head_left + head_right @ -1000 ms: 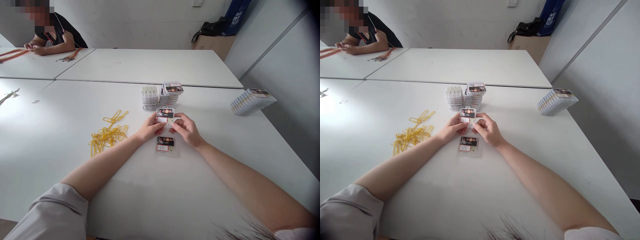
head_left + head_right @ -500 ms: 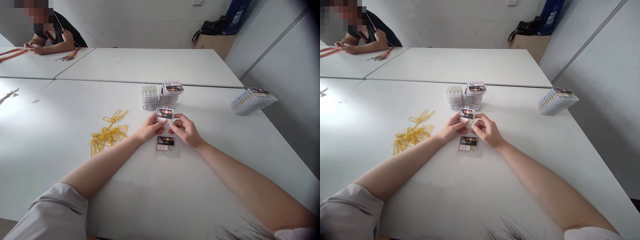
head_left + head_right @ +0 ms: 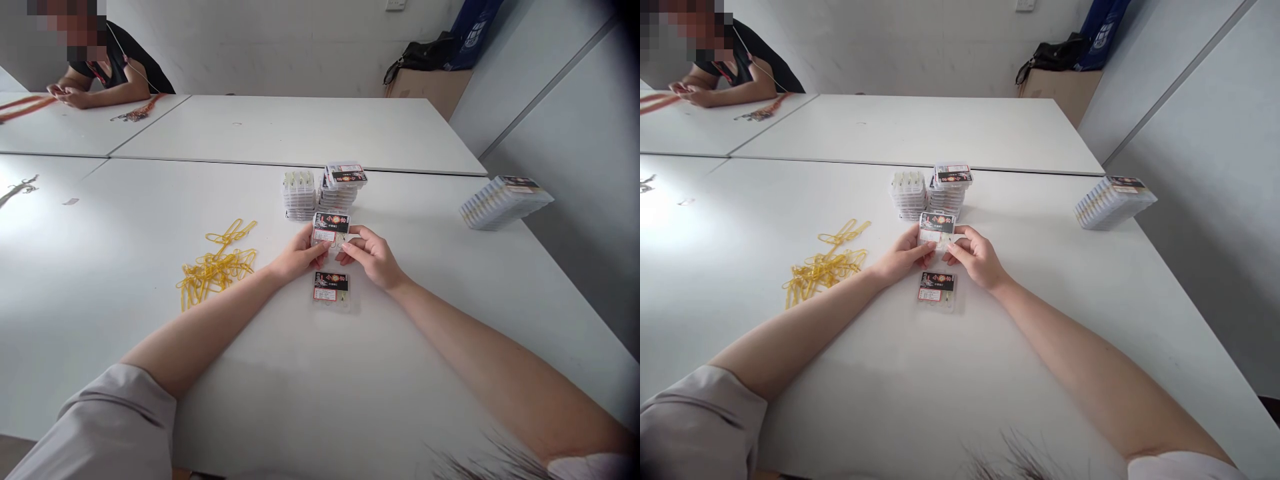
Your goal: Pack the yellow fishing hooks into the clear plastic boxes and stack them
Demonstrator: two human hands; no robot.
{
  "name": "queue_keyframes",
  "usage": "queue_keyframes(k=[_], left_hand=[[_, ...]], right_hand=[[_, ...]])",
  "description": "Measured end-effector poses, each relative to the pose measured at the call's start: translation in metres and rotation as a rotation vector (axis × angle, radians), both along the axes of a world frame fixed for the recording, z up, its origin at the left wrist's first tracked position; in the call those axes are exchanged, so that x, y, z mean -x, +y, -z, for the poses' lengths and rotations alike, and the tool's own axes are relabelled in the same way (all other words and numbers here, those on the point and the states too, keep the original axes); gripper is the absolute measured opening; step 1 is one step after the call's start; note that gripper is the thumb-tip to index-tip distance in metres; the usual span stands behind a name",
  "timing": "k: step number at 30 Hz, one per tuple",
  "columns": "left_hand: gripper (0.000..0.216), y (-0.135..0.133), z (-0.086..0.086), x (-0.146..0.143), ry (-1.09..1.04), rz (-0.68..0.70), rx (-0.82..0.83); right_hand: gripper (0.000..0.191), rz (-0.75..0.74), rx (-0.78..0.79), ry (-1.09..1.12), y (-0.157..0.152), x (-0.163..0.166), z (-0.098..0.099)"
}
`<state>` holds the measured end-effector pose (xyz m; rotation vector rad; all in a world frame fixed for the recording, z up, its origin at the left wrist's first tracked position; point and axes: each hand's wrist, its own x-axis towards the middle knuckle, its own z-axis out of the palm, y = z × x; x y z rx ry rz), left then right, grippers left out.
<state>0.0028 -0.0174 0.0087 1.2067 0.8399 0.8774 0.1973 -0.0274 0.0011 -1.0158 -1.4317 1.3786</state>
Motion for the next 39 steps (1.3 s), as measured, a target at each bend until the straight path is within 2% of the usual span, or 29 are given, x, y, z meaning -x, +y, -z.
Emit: queue_keyframes(k=[8,16,27,31,37,39], left_hand=[[0.044,0.001,0.002,0.001,-0.003,-0.001,-0.053],[0.048,0.001,0.001,0.000,0.000,-0.036,-0.015],[0.040,0.000,-0.006,-0.001,-0.003,-0.039,0.019],[0.038,0.001,-0.006,0.000,0.011,-0.034,0.018],[0.037,0.000,-0.008,0.000,0.002,-0.016,0.025],[0.036,-0.001,-0.009,-0.001,-0.002,-0.012,0.032]], right_hand=[[0.045,0.032,0.026,0.000,0.002,0.001,-0.002],[0.044,0.034,-0.041,0.021,-0.002,0.001,-0.002],[0.046,0.025,-0.060,0.016,-0.003,0.000,-0.001],[0.056,0.047,-0.055,0.010,-0.002,0.000,-0.001],[0.085,0.071,-0.052,0.006,-0.002,-0.001,-0.002],[0.089,0.065,-0.059,0.008,-0.003,-0.001,-0.003]])
